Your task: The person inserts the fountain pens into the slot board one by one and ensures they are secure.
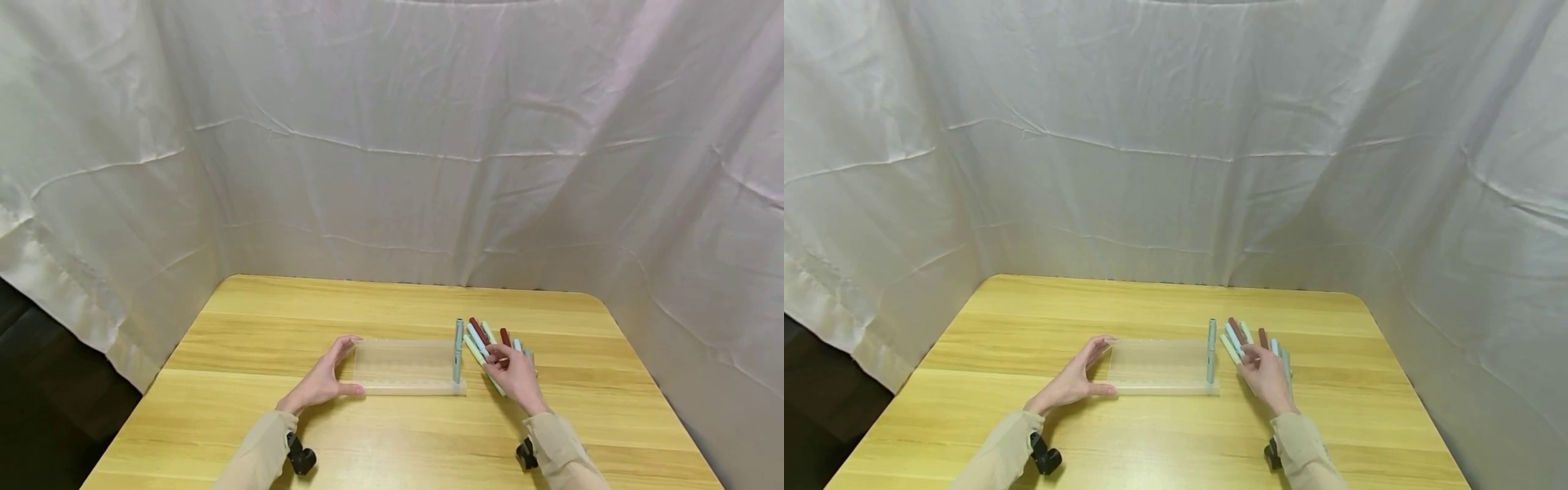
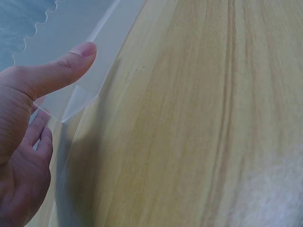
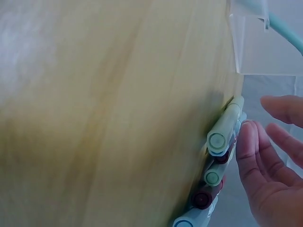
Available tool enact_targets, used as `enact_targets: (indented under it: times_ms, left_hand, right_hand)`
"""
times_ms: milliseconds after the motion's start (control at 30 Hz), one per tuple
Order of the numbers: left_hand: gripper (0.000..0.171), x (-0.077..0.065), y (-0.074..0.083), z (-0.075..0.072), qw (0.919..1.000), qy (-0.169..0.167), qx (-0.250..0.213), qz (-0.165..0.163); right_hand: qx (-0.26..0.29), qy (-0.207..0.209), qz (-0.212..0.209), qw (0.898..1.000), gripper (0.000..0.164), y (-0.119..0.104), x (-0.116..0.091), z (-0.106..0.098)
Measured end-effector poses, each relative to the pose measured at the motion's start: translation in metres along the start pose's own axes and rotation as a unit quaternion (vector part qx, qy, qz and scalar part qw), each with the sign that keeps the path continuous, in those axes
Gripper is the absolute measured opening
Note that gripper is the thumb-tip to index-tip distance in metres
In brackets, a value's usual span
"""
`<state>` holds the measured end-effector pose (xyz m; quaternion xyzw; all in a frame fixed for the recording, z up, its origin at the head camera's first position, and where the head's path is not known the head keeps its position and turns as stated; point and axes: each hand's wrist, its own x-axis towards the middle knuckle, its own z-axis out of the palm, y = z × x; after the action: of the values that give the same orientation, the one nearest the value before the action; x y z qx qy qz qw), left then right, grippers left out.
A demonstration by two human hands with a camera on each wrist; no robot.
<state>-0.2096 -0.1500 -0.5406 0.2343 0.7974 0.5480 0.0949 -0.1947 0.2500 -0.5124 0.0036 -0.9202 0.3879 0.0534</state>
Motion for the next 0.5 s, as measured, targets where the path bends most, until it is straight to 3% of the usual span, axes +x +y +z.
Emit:
enact_targets:
  times_ms: [500]
  left_hand:
    - [0.097, -0.0014, 0.0004, 0.0009, 0.9999, -0.004, 0.007, 0.013]
  right_hand:
    - [-0.044, 0.002, -0.001, 0.999, 0.036, 0.0049, -0.0005, 0.0041]
